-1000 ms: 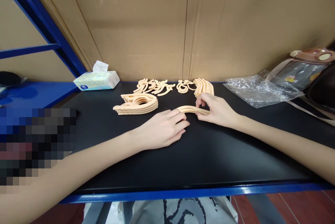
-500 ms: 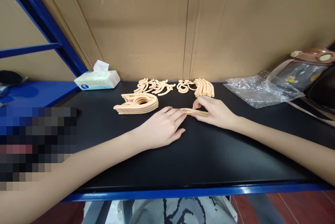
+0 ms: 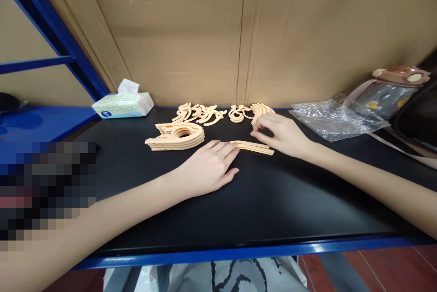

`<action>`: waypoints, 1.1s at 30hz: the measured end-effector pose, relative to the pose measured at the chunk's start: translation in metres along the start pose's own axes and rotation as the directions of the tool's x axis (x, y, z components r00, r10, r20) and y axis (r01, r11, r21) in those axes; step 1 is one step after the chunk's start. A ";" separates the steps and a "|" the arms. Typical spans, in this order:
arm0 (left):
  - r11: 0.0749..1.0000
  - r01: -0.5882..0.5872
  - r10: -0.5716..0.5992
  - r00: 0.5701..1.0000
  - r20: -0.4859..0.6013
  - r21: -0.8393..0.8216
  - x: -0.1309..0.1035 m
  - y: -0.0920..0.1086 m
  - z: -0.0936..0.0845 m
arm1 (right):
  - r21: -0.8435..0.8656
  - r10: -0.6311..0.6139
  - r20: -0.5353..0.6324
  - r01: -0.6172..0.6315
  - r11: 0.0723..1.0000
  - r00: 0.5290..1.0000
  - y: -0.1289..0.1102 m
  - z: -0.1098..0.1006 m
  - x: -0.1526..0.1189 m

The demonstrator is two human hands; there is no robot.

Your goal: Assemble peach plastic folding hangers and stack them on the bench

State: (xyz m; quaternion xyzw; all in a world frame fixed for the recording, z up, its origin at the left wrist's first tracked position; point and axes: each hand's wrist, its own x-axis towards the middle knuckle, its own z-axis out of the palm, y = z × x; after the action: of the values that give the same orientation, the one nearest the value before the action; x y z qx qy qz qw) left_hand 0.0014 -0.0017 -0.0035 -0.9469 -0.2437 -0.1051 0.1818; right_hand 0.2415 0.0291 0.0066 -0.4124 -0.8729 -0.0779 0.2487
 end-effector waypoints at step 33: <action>0.998 0.013 -0.019 0.996 -0.084 -0.062 -0.002 0.000 -0.003 | -0.094 0.248 -0.016 -0.248 0.964 0.969 -0.003 0.018 0.090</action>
State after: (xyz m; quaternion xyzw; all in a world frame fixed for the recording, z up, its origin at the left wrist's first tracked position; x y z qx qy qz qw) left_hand -0.0005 -0.0031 -0.0015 -0.9448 -0.2399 -0.1539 0.1618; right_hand 0.1845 0.0950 0.0360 -0.5295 -0.8093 -0.0883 0.2383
